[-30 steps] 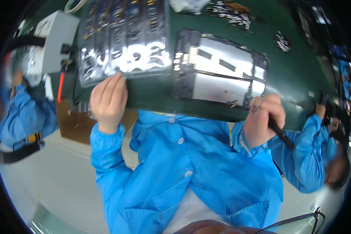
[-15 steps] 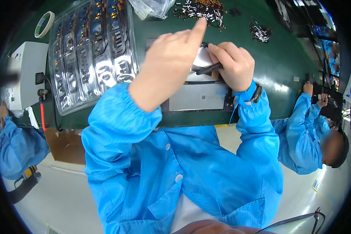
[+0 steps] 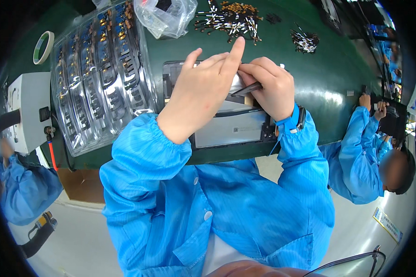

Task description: Assembling electronic components into a tablet device using tweezers.

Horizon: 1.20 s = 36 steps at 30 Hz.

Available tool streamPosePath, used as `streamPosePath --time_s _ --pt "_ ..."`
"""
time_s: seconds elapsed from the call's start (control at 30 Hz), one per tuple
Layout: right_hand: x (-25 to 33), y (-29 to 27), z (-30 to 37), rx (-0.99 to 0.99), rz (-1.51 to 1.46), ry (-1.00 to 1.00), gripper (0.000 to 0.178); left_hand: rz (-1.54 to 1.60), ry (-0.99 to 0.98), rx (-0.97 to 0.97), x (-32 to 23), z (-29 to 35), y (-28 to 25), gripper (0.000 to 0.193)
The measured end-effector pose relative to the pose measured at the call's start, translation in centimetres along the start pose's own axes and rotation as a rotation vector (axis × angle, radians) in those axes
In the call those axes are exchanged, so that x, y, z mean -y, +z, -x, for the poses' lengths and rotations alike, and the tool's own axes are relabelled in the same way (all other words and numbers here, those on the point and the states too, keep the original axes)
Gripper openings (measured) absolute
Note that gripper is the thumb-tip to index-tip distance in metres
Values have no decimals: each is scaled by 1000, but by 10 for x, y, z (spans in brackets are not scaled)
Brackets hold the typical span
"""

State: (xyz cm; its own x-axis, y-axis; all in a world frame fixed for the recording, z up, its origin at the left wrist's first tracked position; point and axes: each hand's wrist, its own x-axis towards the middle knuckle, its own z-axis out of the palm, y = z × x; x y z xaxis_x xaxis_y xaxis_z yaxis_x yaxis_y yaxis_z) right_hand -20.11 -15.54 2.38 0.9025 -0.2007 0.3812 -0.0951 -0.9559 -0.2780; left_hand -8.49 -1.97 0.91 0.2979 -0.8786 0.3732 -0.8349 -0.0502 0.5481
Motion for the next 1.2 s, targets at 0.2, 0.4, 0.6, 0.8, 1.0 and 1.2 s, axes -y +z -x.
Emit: streamPosePath --time_s 0.2,0.4,0.6,0.8,1.0,1.2 --pt "-17 -47 16 -158 -69 237 21 -392 111 7 -18 6 1 64" --pt "-32 -36 53 -78 -23 355 34 -449 137 69 -22 3 -3 70" --pt "-31 -35 64 -157 -64 415 18 -381 93 117 -18 5 -14 66" --pt "-31 -42 49 -45 -435 651 11 -333 73 245 -12 12 -26 63" --pt "-43 -33 55 -190 -720 657 25 -398 130 332 -13 7 -28 57" --pt "-35 -27 55 -215 -177 549 24 -521 215 315 -17 -6 -29 46"
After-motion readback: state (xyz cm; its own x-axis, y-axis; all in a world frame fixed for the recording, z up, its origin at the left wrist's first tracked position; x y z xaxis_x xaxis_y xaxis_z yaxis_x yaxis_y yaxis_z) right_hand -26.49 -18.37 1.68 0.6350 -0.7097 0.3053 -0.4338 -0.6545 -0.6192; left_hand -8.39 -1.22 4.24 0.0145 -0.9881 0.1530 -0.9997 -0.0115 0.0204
